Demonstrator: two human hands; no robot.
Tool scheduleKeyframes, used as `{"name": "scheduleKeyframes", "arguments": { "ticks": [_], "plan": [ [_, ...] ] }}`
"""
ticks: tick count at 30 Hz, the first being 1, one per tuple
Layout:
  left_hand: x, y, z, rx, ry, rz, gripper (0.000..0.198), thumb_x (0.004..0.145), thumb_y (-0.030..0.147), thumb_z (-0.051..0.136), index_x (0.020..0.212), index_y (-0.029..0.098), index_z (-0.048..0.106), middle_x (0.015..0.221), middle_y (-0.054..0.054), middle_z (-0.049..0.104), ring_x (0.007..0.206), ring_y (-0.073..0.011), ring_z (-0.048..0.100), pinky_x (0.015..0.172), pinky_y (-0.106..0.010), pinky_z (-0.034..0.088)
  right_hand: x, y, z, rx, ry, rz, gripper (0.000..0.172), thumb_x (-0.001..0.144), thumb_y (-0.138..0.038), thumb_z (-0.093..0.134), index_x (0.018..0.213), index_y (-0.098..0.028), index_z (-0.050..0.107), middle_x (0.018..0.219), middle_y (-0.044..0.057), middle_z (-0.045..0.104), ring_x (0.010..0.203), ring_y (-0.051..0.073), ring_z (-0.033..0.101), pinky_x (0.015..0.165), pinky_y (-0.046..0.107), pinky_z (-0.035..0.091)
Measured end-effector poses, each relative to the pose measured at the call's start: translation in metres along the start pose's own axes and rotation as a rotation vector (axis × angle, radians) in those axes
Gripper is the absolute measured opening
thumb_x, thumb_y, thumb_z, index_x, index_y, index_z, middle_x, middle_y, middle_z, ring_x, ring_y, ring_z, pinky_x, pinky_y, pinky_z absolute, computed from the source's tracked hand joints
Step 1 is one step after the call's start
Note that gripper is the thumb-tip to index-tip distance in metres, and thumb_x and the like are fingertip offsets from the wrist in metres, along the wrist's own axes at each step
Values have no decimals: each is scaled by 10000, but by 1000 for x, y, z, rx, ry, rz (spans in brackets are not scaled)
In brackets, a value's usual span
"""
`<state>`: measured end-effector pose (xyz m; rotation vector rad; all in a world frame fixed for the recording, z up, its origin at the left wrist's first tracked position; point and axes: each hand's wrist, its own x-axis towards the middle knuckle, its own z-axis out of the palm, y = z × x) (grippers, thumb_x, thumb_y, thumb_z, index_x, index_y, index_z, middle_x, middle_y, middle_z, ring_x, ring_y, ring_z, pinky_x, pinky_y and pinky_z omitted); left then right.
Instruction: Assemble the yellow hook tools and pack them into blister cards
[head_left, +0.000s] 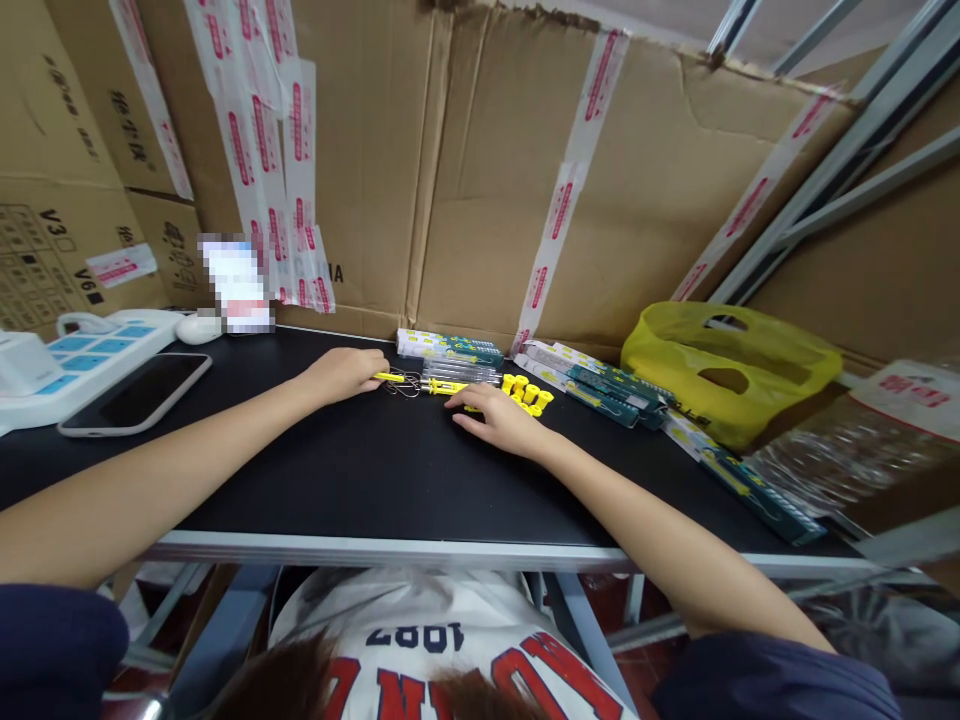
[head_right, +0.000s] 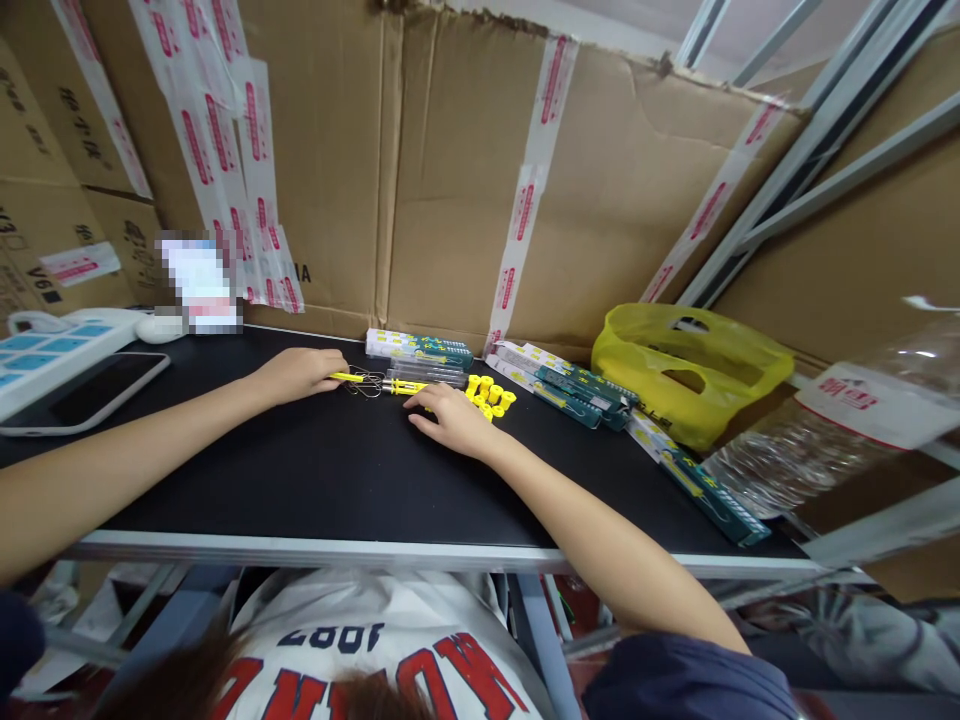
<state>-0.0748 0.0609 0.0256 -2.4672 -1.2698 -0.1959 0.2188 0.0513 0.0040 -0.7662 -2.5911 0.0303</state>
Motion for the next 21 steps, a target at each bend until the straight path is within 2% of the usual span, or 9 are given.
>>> {"name": "scheduleKeyframes", "arguments": {
  "ticks": [4, 7, 10, 13, 16, 21],
  "plan": [
    [-3, 12, -9, -116, 141, -55, 206, 891, 300, 480, 960, 179, 633, 947, -42, 658, 826, -166, 609, 611, -243, 366, 2, -4, -1, 106, 153, 0, 161, 888, -207, 531, 980, -173, 659, 936, 73, 687, 862, 191, 626, 814, 339, 493],
    [-6, 31, -16, -225, 175, 25, 193, 884, 299, 478, 917, 186, 632, 914, -25, 658, 804, -151, 606, 626, -236, 371, 2, -10, -1, 203, 262, 19, 169, 885, -242, 546, 1007, -177, 643, 840, 41, 675, 730, 150, 614, 719, 281, 493],
    [-7, 48, -22, -300, 165, 80, 173, 871, 286, 488, 888, 186, 628, 885, -16, 651, 794, -142, 608, 633, -226, 380, 2, -17, 0, 240, 233, 12, 210, 880, -268, 558, 1064, -190, 623, 809, 26, 657, 712, 144, 601, 698, 269, 481],
    [-8, 57, -23, -308, 147, 121, 156, 861, 272, 493, 909, 193, 619, 904, -17, 653, 808, -143, 611, 632, -225, 385, 2, -22, 3, 236, 175, 4, 201, 878, -264, 559, 1056, -195, 623, 803, 24, 653, 712, 148, 598, 681, 268, 469],
    [-9, 56, -21, -250, 133, 111, 148, 856, 259, 487, 929, 204, 603, 922, -16, 663, 805, -150, 612, 619, -234, 379, 3, -22, 6, 223, 110, 12, 162, 873, -235, 565, 1012, -186, 634, 834, 32, 661, 714, 144, 595, 672, 265, 464],
    [-8, 43, -19, -128, 78, 10, 124, 840, 240, 491, 902, 205, 593, 907, -20, 671, 783, -172, 617, 581, -253, 359, 4, -19, 10, 131, 66, -16, 142, 852, -202, 601, 978, -177, 661, 838, 44, 647, 764, 157, 577, 701, 272, 459]
  ]
}}
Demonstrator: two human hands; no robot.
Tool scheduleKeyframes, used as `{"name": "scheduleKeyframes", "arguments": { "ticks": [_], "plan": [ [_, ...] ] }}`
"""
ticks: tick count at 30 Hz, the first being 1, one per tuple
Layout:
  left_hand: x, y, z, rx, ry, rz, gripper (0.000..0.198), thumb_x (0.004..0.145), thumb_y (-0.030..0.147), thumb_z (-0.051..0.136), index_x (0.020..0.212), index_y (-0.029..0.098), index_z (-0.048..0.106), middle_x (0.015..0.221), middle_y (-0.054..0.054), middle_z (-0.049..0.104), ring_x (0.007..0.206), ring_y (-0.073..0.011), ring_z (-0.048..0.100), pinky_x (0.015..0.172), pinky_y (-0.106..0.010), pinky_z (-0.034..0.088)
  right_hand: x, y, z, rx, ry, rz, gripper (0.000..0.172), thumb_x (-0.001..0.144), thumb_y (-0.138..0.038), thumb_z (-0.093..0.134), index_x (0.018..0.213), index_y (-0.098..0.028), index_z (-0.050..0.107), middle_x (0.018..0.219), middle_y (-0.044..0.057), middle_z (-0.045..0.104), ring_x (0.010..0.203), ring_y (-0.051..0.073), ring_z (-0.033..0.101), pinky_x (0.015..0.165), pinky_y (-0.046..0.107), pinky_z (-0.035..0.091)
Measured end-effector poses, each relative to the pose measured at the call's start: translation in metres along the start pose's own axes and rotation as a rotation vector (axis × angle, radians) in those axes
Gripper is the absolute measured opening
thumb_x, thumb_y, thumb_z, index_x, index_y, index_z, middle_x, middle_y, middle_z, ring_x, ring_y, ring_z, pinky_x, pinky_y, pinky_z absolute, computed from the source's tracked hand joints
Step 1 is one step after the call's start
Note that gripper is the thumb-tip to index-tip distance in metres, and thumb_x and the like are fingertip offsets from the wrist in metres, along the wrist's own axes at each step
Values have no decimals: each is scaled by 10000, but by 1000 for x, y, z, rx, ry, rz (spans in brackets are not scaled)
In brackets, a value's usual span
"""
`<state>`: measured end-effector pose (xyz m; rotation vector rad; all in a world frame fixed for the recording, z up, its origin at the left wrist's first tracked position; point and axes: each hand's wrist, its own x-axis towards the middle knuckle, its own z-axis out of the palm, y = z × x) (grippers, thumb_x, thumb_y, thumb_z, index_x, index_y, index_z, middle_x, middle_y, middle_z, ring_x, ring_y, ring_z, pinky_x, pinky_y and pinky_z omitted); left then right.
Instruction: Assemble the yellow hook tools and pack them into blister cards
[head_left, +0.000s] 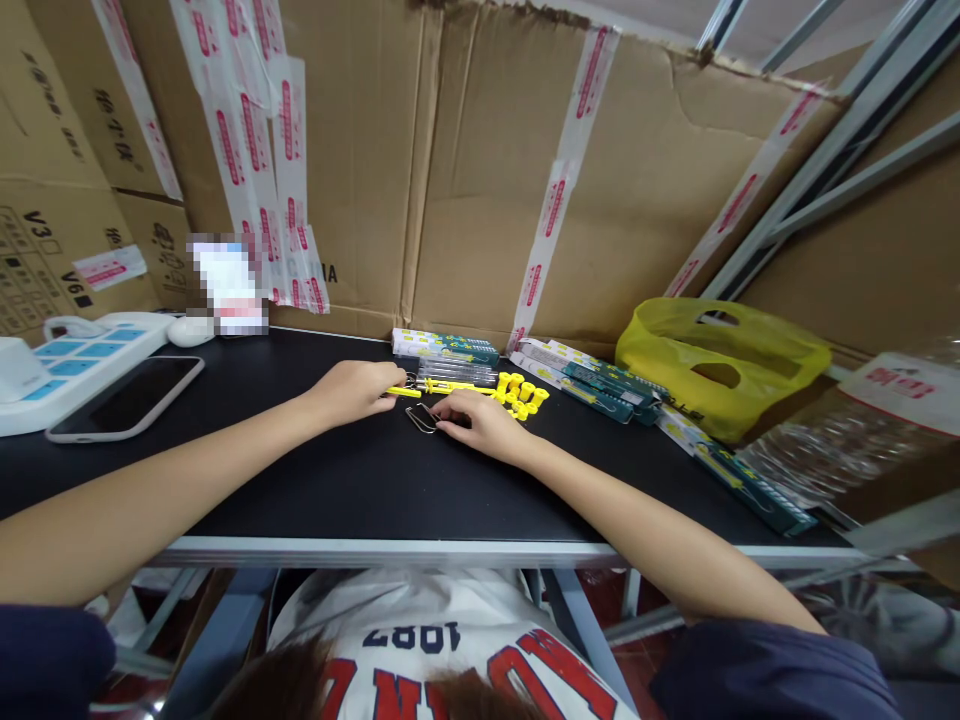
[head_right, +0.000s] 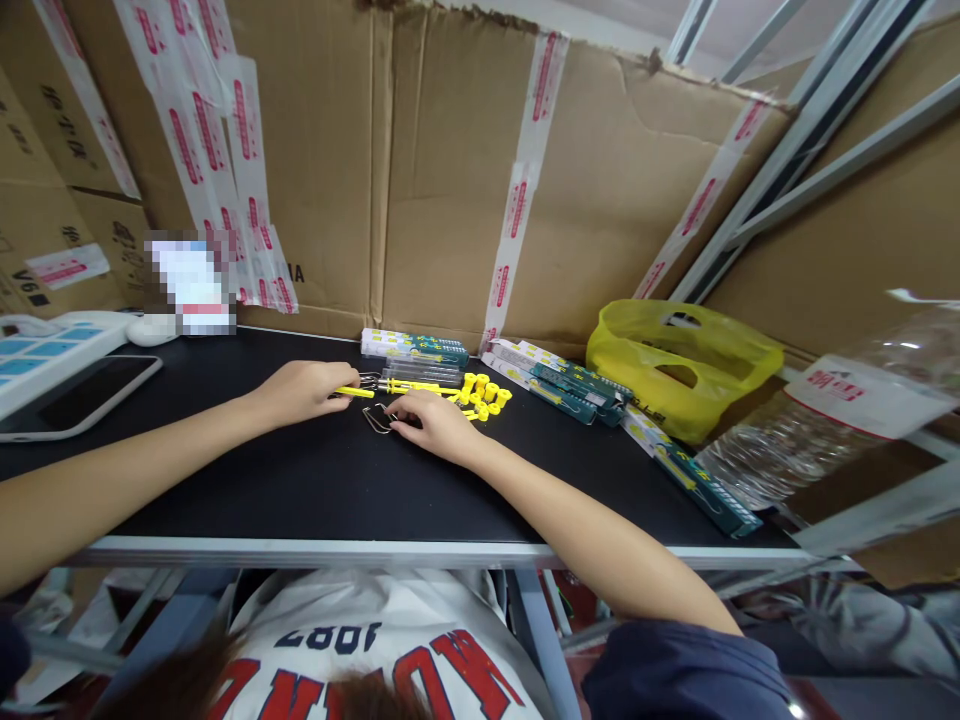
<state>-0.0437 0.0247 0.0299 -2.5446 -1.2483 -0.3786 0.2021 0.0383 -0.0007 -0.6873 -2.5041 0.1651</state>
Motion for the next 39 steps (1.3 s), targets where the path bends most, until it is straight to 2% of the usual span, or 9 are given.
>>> {"name": "scheduleKeyframes", "arguments": {
  "ticks": [4, 8, 13, 19, 22, 25, 29, 35, 39],
  "plan": [
    [0, -6, -1, -2, -5, -56, 104, 822, 255, 510, 880, 211, 584, 866, -18, 674, 739, -181, 614, 564, -257, 340, 0, -1, -1, -44, -18, -44, 143, 869, -220, 595, 980, -178, 676, 879, 58, 642, 833, 173, 587, 754, 286, 466],
    [-1, -2, -4, -122, 65, -154, 99, 793, 275, 533, 867, 219, 568, 751, 8, 650, 643, -159, 584, 542, -244, 316, -2, -2, 1, -63, -42, -90, 126, 883, -251, 590, 947, -194, 682, 925, 59, 637, 895, 180, 594, 818, 298, 468],
    [0, 6, -3, -470, 191, -198, 104, 775, 292, 549, 811, 196, 528, 757, 13, 641, 697, -154, 601, 637, -247, 415, 12, 1, 12, -171, -35, -108, 145, 914, -236, 538, 919, -203, 679, 928, 65, 629, 904, 188, 582, 799, 302, 463],
    [1, 6, 4, -828, 170, -226, 130, 772, 305, 570, 788, 183, 531, 739, 2, 670, 743, -166, 650, 706, -264, 484, 53, 5, 26, -265, -81, -171, 122, 891, -214, 564, 924, -168, 672, 938, 103, 641, 882, 218, 554, 803, 344, 451],
    [0, 7, 4, -879, 133, -213, 182, 804, 351, 551, 791, 171, 579, 718, -5, 683, 735, -163, 654, 704, -258, 482, 53, 5, 27, -120, 27, -127, 80, 869, -219, 589, 894, -177, 652, 926, 82, 643, 887, 207, 553, 824, 342, 448],
    [-1, 11, 0, -773, 75, -148, 219, 816, 362, 549, 764, 164, 626, 723, -4, 686, 716, -149, 632, 675, -236, 445, 34, 1, 19, 172, 144, 35, 106, 886, -211, 523, 917, -180, 620, 843, 39, 641, 746, 158, 563, 735, 304, 462],
    [-2, 21, -2, -662, -13, -56, 243, 841, 365, 534, 773, 167, 657, 724, -5, 685, 678, -141, 613, 645, -229, 410, 10, -10, 6, 573, 123, 160, 165, 887, -306, 529, 983, -177, 565, 840, 32, 653, 744, 144, 602, 692, 280, 478],
    [-4, 35, -1, -639, -75, 5, 300, 874, 411, 495, 769, 172, 644, 706, -10, 680, 665, -148, 616, 643, -235, 403, 9, -17, 10, 664, 102, 171, 293, 806, -459, 645, 808, -187, 538, 721, 3, 614, 638, 127, 576, 617, 266, 475],
    [-5, 40, -3, -670, -64, -64, 279, 878, 442, 485, 902, 193, 610, 742, 1, 680, 684, -154, 615, 637, -240, 403, 9, -13, 9, 765, 102, 217, 342, 790, -494, 658, 778, -193, 495, 669, -7, 617, 579, 111, 569, 531, 233, 461]
  ]
}}
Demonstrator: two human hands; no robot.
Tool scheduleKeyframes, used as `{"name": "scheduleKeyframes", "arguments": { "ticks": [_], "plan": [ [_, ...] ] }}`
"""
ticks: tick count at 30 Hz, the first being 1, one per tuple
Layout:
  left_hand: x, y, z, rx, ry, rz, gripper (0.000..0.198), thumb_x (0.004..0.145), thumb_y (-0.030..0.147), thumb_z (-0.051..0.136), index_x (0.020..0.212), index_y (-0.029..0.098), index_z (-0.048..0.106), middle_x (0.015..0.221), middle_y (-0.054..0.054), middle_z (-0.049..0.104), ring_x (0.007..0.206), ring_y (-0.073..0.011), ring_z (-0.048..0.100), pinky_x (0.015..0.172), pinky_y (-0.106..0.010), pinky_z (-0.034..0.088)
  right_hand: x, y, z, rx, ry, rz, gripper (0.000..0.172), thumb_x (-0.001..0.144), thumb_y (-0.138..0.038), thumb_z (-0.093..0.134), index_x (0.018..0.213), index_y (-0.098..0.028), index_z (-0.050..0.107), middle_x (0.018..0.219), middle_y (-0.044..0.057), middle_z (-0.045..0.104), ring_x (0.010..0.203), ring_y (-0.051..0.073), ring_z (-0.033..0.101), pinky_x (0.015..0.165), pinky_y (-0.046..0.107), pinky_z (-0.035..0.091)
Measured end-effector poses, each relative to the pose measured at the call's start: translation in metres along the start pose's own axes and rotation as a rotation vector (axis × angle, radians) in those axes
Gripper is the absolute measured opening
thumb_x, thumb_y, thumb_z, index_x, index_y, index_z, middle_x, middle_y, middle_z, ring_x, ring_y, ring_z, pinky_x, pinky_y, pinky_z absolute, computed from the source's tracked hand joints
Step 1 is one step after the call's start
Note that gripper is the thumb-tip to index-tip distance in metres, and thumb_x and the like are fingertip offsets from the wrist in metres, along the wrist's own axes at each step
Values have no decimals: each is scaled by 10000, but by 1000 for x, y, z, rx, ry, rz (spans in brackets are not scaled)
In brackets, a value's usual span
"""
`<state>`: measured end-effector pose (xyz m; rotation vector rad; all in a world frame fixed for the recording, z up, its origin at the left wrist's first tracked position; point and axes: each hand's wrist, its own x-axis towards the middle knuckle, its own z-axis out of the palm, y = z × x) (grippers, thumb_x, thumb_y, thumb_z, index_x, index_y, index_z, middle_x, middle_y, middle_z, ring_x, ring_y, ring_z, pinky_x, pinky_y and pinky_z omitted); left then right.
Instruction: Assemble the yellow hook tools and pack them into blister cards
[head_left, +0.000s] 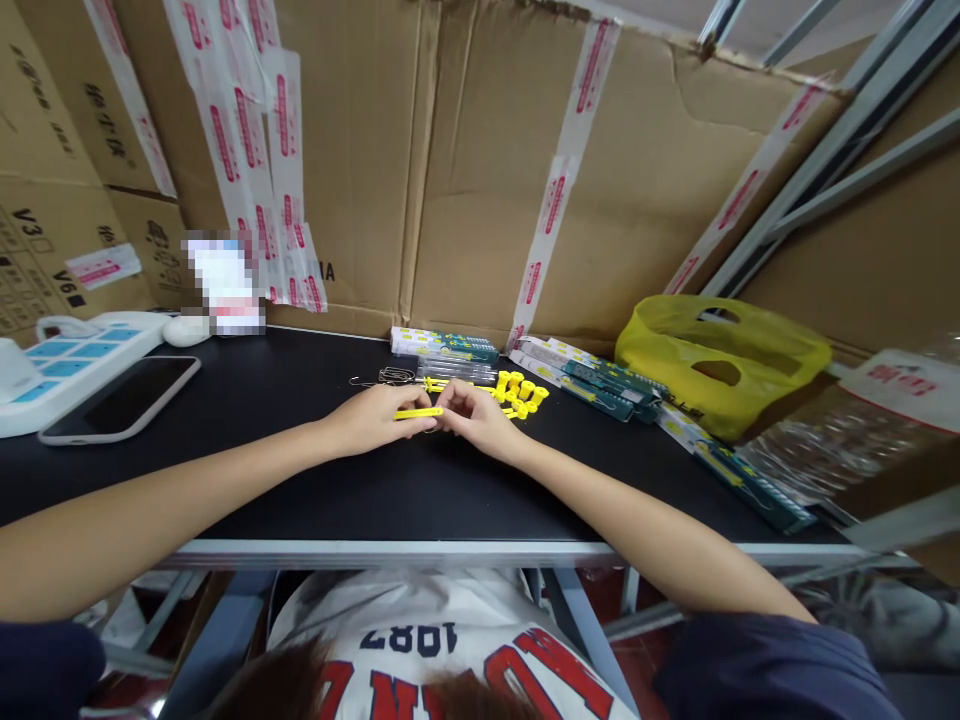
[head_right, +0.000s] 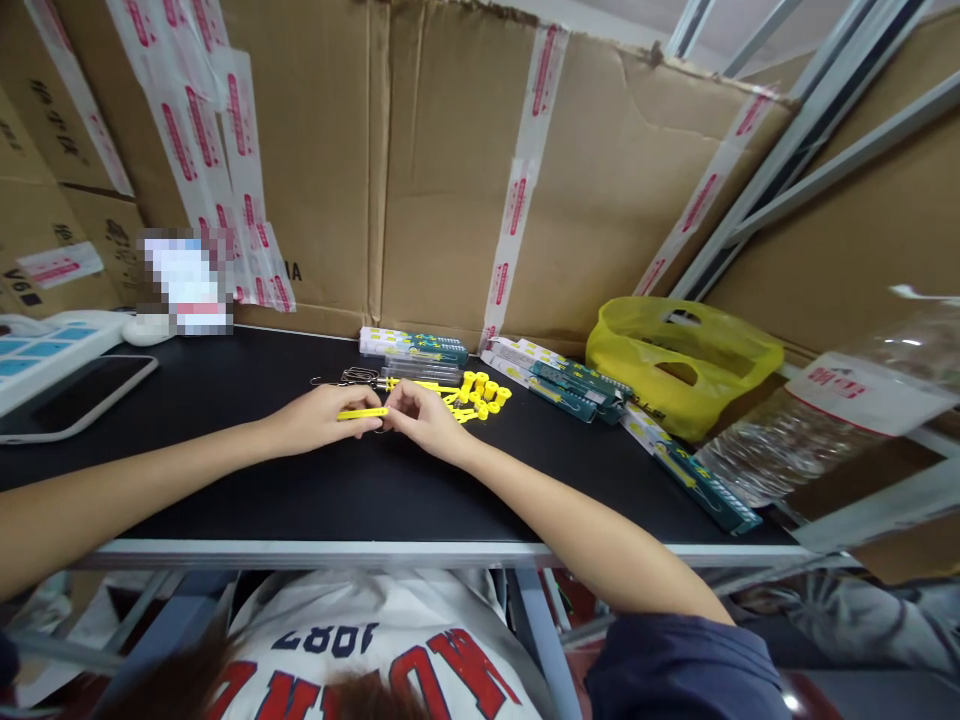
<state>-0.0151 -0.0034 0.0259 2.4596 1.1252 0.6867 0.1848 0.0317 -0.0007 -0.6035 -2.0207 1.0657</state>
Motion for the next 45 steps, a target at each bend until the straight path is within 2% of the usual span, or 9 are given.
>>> {"name": "scheduleKeyframes", "arguments": {
  "ticks": [6, 13, 17, 20, 23, 29, 33, 38, 45],
  "plan": [
    [1, -7, -2, 35, 115, -71, 292, 929, 426, 383, 920, 207, 576, 656, 33, 616, 603, -130, 565, 610, -238, 386, 1, 5, -13, 128, 22, 42, 340, 773, -444, 692, 768, -193, 463, 684, -8, 651, 558, 88, 582, 485, 197, 480],
    [-3, -2, 2, -53, -42, -111, 284, 891, 401, 431, 946, 196, 619, 569, 37, 590, 453, -109, 545, 498, -216, 400, 1, 8, -9, 191, -72, 35, 353, 737, -407, 734, 744, -189, 458, 742, 12, 673, 603, 100, 618, 507, 220, 523],
    [-3, -1, 4, -174, -114, -187, 278, 880, 391, 431, 950, 184, 604, 563, 39, 560, 368, -89, 472, 399, -204, 365, -1, 6, -7, 151, -95, 21, 333, 762, -407, 713, 744, -188, 463, 777, 26, 670, 650, 113, 628, 535, 231, 520],
    [-2, -3, 5, -256, -191, -234, 235, 880, 357, 420, 933, 178, 562, 570, 41, 550, 353, -77, 422, 370, -194, 330, -3, 5, -7, 57, -101, 4, 309, 790, -401, 683, 747, -190, 461, 783, 28, 656, 655, 119, 613, 554, 244, 503],
    [-2, -4, 5, -264, -247, -208, 212, 900, 327, 372, 905, 178, 522, 568, 45, 550, 382, -75, 403, 406, -195, 327, -4, 3, -7, -106, -94, -57, 258, 825, -359, 639, 740, -189, 466, 764, 26, 631, 654, 123, 577, 605, 266, 481],
    [-3, -2, 5, -117, -235, -69, 202, 910, 285, 345, 847, 181, 507, 612, 30, 576, 611, -122, 533, 633, -229, 404, -8, -4, -7, -438, -98, -151, 142, 846, -265, 570, 758, -188, 490, 694, -15, 532, 602, 108, 470, 567, 231, 391],
    [-4, -1, 6, -71, -229, -86, 215, 909, 293, 334, 829, 188, 503, 626, 31, 569, 623, -134, 538, 635, -237, 397, -9, -8, -7, -622, -132, -234, 75, 855, -221, 548, 799, -187, 512, 715, -9, 542, 634, 116, 485, 600, 228, 380],
    [-4, 2, 4, -27, -228, -125, 238, 892, 278, 346, 846, 178, 557, 620, 28, 552, 624, -136, 542, 624, -233, 394, -7, -11, -13, -930, -180, -380, 124, 901, -234, 515, 791, -180, 538, 759, 36, 583, 718, 156, 502, 658, 255, 362],
    [-4, 6, 2, 76, -238, -163, 308, 898, 296, 338, 877, 176, 621, 664, 7, 579, 643, -141, 558, 622, -233, 402, -7, -13, -14, -1099, -213, -435, 204, 952, -294, 466, 806, -177, 547, 770, 50, 611, 736, 169, 514, 653, 264, 339]
  ]
}}
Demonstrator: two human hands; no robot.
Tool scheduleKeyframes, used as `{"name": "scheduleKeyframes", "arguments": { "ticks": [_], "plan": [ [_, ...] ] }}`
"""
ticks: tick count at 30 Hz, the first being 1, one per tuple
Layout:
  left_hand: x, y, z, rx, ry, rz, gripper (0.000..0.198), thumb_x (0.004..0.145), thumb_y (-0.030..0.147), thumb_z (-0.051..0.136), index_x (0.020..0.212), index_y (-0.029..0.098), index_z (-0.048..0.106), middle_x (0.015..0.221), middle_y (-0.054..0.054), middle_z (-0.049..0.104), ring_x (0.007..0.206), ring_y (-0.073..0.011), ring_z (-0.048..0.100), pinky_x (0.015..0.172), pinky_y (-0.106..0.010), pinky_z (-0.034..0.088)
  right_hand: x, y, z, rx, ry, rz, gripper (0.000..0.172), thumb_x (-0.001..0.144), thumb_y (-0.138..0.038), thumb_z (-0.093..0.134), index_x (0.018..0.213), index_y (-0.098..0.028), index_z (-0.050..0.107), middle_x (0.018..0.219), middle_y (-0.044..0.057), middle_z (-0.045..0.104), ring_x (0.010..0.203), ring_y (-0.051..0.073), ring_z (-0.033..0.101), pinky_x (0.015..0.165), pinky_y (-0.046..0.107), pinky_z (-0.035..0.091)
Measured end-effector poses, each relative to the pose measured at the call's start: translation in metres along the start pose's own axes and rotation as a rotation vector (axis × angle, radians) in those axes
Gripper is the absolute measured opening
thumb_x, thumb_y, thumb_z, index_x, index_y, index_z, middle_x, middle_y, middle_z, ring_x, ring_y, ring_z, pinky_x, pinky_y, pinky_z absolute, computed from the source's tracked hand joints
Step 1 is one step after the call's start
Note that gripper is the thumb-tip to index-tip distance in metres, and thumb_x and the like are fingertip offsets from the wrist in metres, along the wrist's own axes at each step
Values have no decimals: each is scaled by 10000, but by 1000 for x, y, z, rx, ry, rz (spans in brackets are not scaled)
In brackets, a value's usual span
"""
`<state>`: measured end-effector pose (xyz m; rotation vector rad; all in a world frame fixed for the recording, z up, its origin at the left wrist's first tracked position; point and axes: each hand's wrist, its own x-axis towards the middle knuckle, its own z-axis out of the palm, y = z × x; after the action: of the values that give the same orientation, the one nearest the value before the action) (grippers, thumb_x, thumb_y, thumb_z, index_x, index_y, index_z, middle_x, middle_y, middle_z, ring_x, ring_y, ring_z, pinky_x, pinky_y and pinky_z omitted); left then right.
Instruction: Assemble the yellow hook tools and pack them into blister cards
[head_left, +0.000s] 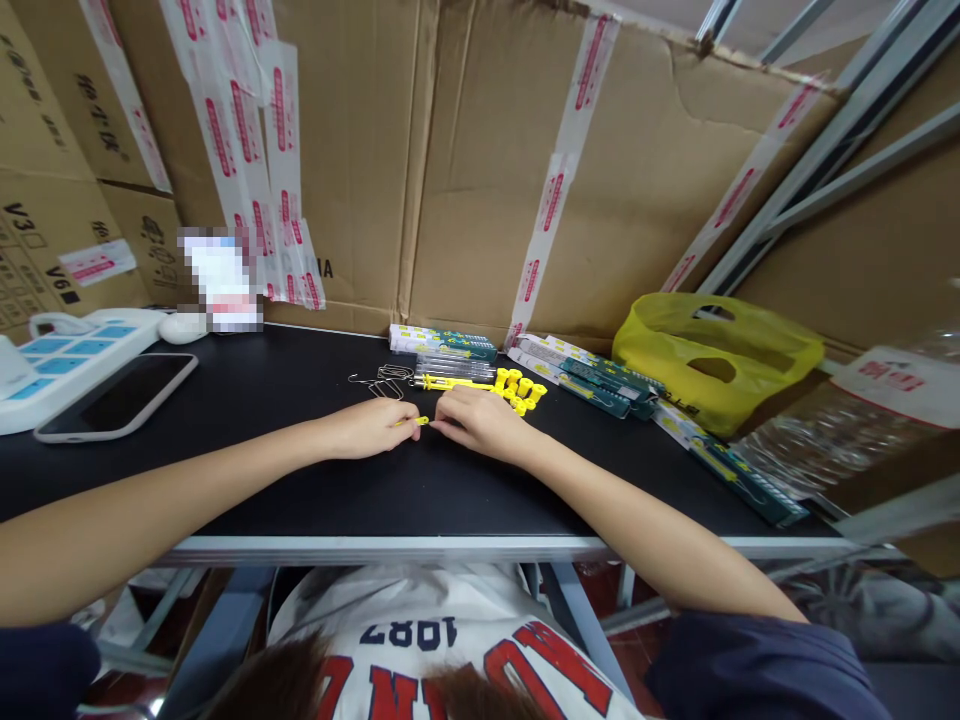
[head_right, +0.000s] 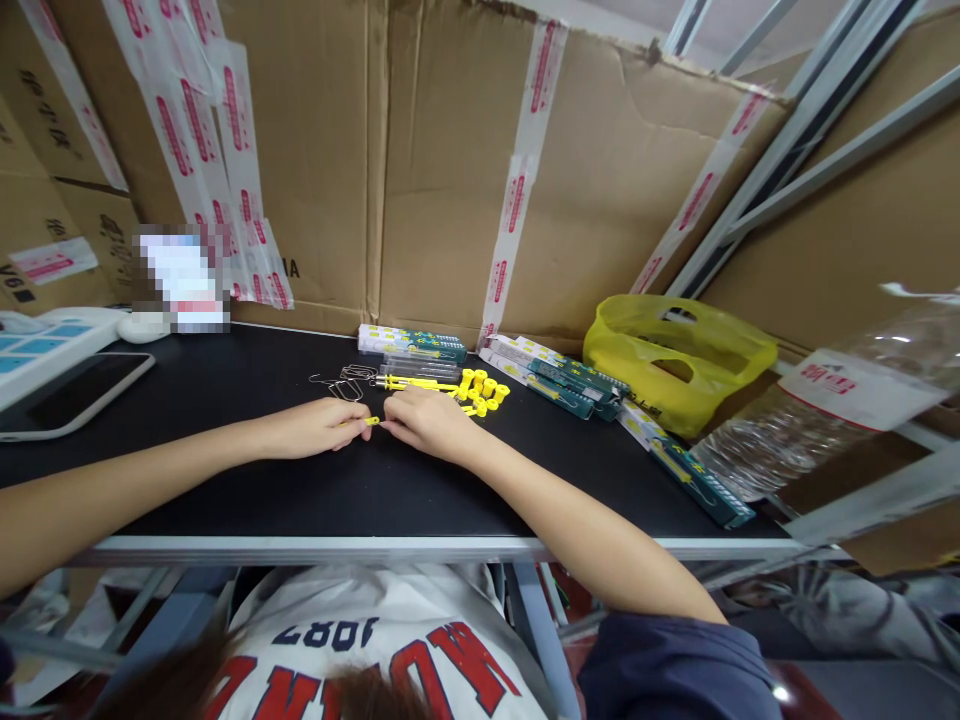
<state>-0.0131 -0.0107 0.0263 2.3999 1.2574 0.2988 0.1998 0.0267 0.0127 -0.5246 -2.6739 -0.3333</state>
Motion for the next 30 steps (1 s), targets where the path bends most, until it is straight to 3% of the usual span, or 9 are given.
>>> {"name": "scheduleKeyframes", "arguments": {
  "ticks": [6, 15, 22, 30],
  "plan": [
    [1, 2, 3, 95, 53, 2, 340, 909, 289, 308, 862, 182, 628, 888, -41, 674, 833, -180, 612, 747, -272, 417, 2, -5, -1, -184, 3, -56, 245, 959, -297, 443, 774, -170, 541, 739, 46, 610, 713, 171, 502, 639, 279, 315],
    [-3, 9, 4, 224, 54, -56, 306, 894, 301, 317, 822, 199, 596, 866, -56, 686, 814, -216, 634, 683, -294, 409, 3, -10, 4, -373, 109, -147, 260, 932, -247, 442, 701, -169, 533, 651, 30, 578, 645, 162, 473, 608, 304, 273],
    [-4, 12, 5, 272, 56, -74, 307, 901, 298, 308, 803, 197, 581, 850, -64, 687, 796, -219, 637, 662, -292, 415, 3, -12, 4, -358, 89, -130, 290, 945, -231, 401, 687, -172, 520, 626, 32, 560, 635, 155, 460, 590, 302, 255],
    [-4, 7, 4, 201, 67, -56, 320, 935, 323, 266, 912, 200, 561, 921, -67, 680, 837, -215, 635, 704, -293, 432, 1, -8, -2, -283, 49, -42, 284, 952, -253, 397, 716, -179, 537, 654, 43, 591, 647, 161, 479, 587, 304, 257]
  ]
}}
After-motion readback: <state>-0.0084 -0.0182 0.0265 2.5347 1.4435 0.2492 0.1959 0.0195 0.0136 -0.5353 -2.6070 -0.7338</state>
